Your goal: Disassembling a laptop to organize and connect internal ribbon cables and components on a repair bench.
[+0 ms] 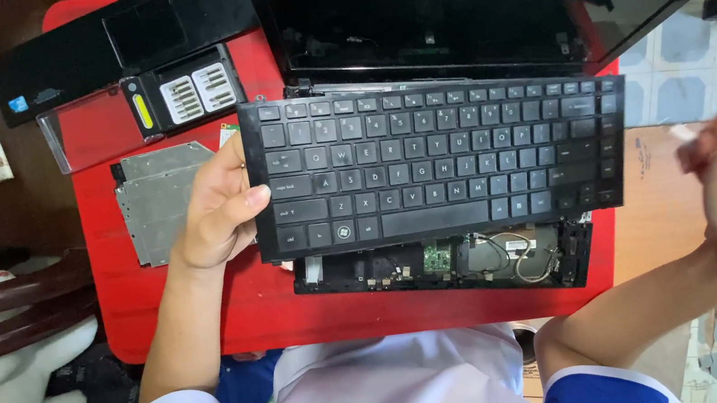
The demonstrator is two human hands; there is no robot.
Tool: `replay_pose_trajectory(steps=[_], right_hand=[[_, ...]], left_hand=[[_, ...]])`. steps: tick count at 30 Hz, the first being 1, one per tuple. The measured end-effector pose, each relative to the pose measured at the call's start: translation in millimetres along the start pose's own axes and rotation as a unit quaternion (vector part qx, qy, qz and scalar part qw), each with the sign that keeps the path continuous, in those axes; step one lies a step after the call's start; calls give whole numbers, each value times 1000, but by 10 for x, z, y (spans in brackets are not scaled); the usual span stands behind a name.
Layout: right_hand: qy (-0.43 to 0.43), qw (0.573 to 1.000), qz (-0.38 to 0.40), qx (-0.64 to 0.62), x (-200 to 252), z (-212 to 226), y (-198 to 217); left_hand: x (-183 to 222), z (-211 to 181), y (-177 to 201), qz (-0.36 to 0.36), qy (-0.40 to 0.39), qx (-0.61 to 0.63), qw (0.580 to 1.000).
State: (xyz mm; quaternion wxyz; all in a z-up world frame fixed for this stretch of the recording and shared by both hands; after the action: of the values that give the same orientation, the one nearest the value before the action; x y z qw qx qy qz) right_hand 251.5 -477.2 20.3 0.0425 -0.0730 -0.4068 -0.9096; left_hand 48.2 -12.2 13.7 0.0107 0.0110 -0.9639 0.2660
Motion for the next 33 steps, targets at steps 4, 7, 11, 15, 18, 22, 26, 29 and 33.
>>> replay_pose_trajectory(steps=[4, 7, 11, 15, 18, 22, 26, 29, 33], right_hand=[[-62, 984, -132, -102, -68, -286, 121], [-40, 983, -137, -112, -14, -139, 80], [119, 986, -103, -60, 29, 302, -96], [234, 968, -30, 86, 157, 824, -432], [271, 962, 24, 17, 201, 1056, -697], [318, 947, 45, -1, 295, 1292, -804], [312, 948, 68, 15, 282, 1315, -851], [311, 946, 83, 31, 295, 1328, -858], [341, 932, 118, 42, 365, 1413, -861]], left_hand=[[-9, 22, 21, 11, 5, -9, 1000], [-58, -25, -67, 56, -20, -47, 997], [-34, 6, -37, 82, 15, -56, 995], [-24, -29, -60, 100, 100, -50, 989], [-87, -117, -65, 62, 177, -127, 974], [-105, -71, -6, 18, 243, -227, 943], [-91, -57, 24, -19, 278, -310, 909], [-88, -52, 25, -46, 312, -363, 877], [-90, -68, 27, -60, 316, -408, 855]])
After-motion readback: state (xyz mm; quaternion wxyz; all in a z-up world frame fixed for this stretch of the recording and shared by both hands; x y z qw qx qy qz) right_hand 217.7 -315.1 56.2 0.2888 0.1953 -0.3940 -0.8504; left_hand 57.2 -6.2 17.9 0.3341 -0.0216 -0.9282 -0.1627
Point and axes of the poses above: each hand's wrist, its own x-axis away from the middle knuckle, its own y-axis out of the back of the hand, z = x × y, the point moved 6 cm from there along -x, towards the middle knuckle, and after that the axes turned 2 degrees about x, right-handed, at the moved point
